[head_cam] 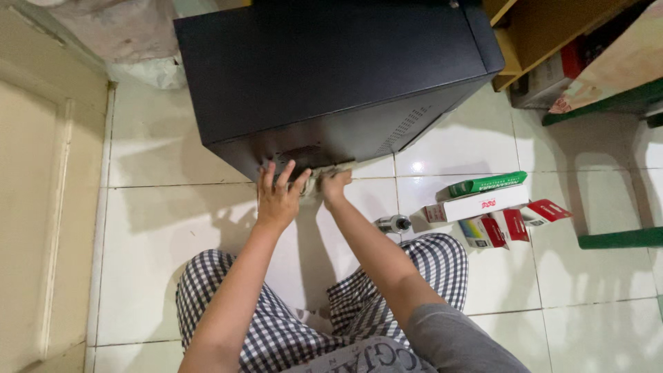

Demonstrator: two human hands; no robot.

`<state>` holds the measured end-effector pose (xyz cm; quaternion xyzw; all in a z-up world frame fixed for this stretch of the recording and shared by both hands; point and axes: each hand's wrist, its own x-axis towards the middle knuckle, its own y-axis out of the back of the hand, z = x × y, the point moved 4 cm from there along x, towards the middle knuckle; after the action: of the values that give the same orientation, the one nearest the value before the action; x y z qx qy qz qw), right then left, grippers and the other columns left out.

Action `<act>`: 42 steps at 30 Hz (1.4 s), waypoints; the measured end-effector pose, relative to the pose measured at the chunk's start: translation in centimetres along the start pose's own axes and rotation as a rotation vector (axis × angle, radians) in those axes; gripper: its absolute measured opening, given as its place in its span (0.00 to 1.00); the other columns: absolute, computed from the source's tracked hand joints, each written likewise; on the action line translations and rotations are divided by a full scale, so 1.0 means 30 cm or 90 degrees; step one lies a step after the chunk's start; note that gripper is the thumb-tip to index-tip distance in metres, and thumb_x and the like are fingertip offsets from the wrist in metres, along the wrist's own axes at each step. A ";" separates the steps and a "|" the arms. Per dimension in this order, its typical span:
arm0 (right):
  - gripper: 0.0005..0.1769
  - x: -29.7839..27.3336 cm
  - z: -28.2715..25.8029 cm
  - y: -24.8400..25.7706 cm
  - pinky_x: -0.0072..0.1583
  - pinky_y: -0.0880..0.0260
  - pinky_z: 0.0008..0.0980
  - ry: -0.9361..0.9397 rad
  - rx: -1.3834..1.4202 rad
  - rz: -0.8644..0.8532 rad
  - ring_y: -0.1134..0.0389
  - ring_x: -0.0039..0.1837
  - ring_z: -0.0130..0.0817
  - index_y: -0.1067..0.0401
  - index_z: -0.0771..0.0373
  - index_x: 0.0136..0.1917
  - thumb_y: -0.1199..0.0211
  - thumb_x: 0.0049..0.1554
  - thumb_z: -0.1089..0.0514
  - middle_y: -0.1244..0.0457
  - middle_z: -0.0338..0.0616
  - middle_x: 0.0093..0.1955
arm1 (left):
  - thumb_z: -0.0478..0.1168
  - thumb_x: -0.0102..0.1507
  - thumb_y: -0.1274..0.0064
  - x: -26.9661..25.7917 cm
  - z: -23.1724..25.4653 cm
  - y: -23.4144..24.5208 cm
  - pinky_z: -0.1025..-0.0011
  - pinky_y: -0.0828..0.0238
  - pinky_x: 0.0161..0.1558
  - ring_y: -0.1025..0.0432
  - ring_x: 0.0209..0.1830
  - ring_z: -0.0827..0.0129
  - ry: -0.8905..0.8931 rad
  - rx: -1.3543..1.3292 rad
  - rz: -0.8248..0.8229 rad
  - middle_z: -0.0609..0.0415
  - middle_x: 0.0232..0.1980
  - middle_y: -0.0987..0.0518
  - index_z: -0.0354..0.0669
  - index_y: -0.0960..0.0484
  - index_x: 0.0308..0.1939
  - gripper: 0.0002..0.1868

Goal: The person prepares a cleaning cloth, sprays a liquid onto a black computer case, and wipes the side and top surfaces of the case with the cloth.

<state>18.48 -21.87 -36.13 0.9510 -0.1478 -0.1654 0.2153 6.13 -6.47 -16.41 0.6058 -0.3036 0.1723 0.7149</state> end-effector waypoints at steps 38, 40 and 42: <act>0.37 -0.079 -0.738 0.589 0.73 0.45 0.39 0.346 0.349 0.371 0.45 0.70 0.43 0.42 0.58 0.81 0.49 0.58 0.69 0.51 0.51 0.68 | 0.39 0.70 0.42 0.422 0.216 0.228 0.47 0.76 0.83 0.63 0.85 0.49 -0.163 -0.045 0.157 0.56 0.79 0.42 0.63 0.22 0.68 0.22; 0.38 -0.058 -0.794 0.603 0.72 0.42 0.40 0.376 0.301 0.442 0.44 0.68 0.42 0.40 0.55 0.81 0.49 0.57 0.70 0.50 0.50 0.67 | 0.38 0.69 0.44 0.507 0.233 0.266 0.44 0.77 0.81 0.57 0.84 0.47 -0.089 -0.053 0.098 0.48 0.80 0.40 0.51 0.26 0.72 0.25; 0.39 -0.037 -0.735 0.594 0.70 0.40 0.39 0.421 0.275 0.471 0.44 0.68 0.44 0.40 0.54 0.80 0.50 0.56 0.71 0.51 0.51 0.67 | 0.39 0.67 0.44 0.574 0.242 0.294 0.43 0.75 0.80 0.51 0.82 0.52 -0.039 -0.024 0.050 0.48 0.80 0.37 0.44 0.29 0.74 0.30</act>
<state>22.09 -28.93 -8.88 0.8595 -0.4277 0.2637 0.0940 12.08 -13.79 1.97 0.5847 -0.3521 0.1754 0.7094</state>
